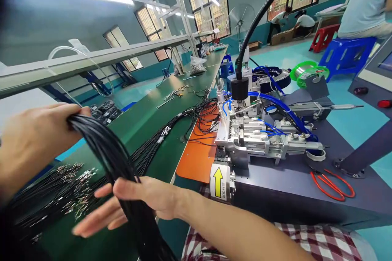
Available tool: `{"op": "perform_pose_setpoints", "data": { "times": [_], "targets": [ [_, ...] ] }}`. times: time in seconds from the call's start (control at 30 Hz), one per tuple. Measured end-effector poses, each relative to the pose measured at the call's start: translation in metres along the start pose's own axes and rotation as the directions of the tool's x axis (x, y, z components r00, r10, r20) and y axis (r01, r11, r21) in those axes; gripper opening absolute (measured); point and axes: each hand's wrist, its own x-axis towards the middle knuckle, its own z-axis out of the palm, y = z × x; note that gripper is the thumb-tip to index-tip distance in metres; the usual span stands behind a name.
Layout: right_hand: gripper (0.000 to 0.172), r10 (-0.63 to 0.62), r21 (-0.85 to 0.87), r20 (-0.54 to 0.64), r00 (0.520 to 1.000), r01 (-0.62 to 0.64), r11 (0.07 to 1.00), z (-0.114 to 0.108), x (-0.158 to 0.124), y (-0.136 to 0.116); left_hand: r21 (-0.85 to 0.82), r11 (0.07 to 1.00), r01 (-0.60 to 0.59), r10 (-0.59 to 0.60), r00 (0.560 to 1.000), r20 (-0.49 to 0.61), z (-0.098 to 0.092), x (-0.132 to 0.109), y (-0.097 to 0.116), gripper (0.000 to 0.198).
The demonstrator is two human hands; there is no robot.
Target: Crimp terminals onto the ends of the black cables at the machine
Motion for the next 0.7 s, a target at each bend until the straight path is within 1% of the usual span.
{"op": "perform_pose_setpoints", "data": {
  "times": [0.03,0.07,0.1,0.13,0.2,0.23,0.27,0.3,0.33,0.37,0.4,0.43,0.47,0.53,0.57,0.6,0.63,0.67,0.7],
  "targets": [
    [0.059,0.049,0.004,-0.013,0.999,-0.049,0.999,-0.003,-0.011,0.009,0.045,0.999,0.019,-0.021,0.999,0.030,0.002,0.005,0.009,0.047],
    [0.052,0.094,0.011,-0.030,0.995,-0.094,0.996,-0.007,-0.023,0.015,0.065,0.998,0.022,-0.025,0.998,0.057,0.005,0.009,0.016,0.048],
    [0.047,0.096,0.020,-0.109,0.989,-0.094,0.995,-0.011,-0.035,0.019,0.074,0.997,0.021,-0.028,0.996,0.082,0.011,0.012,0.019,0.050],
    [0.044,0.074,0.047,-0.188,0.979,-0.066,0.997,-0.015,-0.046,0.021,0.060,0.998,0.010,-0.016,0.995,0.100,0.020,0.014,0.021,0.053],
    [0.048,0.038,0.134,-0.275,0.961,-0.001,0.991,-0.023,-0.060,0.022,0.010,0.999,-0.032,0.030,0.989,0.146,0.042,0.019,0.024,0.056],
    [0.049,0.052,0.167,-0.314,0.948,0.001,0.986,-0.026,-0.063,0.021,-0.025,0.998,-0.066,0.070,0.981,0.180,0.055,0.021,0.027,0.055],
    [0.045,0.078,0.184,-0.376,0.923,-0.008,0.983,-0.030,-0.064,0.021,-0.067,0.992,-0.110,0.122,0.969,0.214,0.069,0.023,0.033,0.053],
    [0.036,0.125,0.199,-0.462,0.878,-0.035,0.979,-0.034,-0.064,0.022,-0.117,0.980,-0.162,0.187,0.951,0.247,0.083,0.023,0.041,0.049],
    [0.024,0.183,0.215,-0.562,0.807,-0.071,0.974,-0.037,-0.063,0.024,-0.175,0.960,-0.217,0.259,0.926,0.274,0.095,0.022,0.051,0.045],
    [0.016,0.247,0.235,-0.643,0.725,-0.121,0.965,-0.039,-0.063,0.027,-0.241,0.931,-0.273,0.338,0.895,0.292,0.105,0.017,0.063,0.042],
    [0.017,0.306,0.254,-0.698,0.648,-0.175,0.951,-0.040,-0.065,0.032,-0.314,0.891,-0.328,0.421,0.856,0.301,0.113,0.009,0.077,0.041],
    [0.022,0.353,0.272,-0.730,0.585,-0.224,0.936,-0.040,-0.068,0.038,-0.391,0.839,-0.379,0.506,0.808,0.303,0.119,-0.002,0.091,0.040],
    [0.023,0.386,0.279,-0.744,0.545,-0.272,0.921,-0.039,-0.074,0.044,-0.473,0.772,-0.425,0.594,0.747,0.299,0.122,-0.016,0.104,0.038],
    [0.018,0.410,0.266,-0.754,0.513,-0.332,0.905,-0.032,-0.091,0.058,-0.615,0.613,-0.496,0.755,0.598,0.269,0.122,-0.053,0.129,0.030],
    [0.016,0.403,0.232,-0.770,0.494,-0.372,0.899,-0.029,-0.101,0.064,-0.661,0.544,-0.517,0.808,0.535,0.247,0.120,-0.073,0.139,0.027],
    [0.018,0.391,0.207,-0.787,0.476,-0.393,0.896,-0.025,-0.111,0.068,-0.694,0.485,-0.532,0.849,0.479,0.225,0.119,-0.092,0.147,0.026],
    [0.020,0.362,0.145,-0.808,0.464,-0.439,0.887,-0.022,-0.120,0.072,-0.728,0.410,-0.549,0.891,0.410,0.192,0.118,-0.110,0.154,0.026],
    [0.021,0.312,0.021,-0.829,0.464,-0.532,0.846,-0.020,-0.129,0.073,-0.769,0.307,-0.561,0.937,0.320,0.141,0.118,-0.125,0.159,0.029],
    [0.022,0.261,-0.071,-0.844,0.470,-0.578,0.813,-0.018,-0.136,0.073,-0.783,0.271,-0.559,0.951,0.280,0.130,0.119,-0.137,0.163,0.030]
  ]
}}
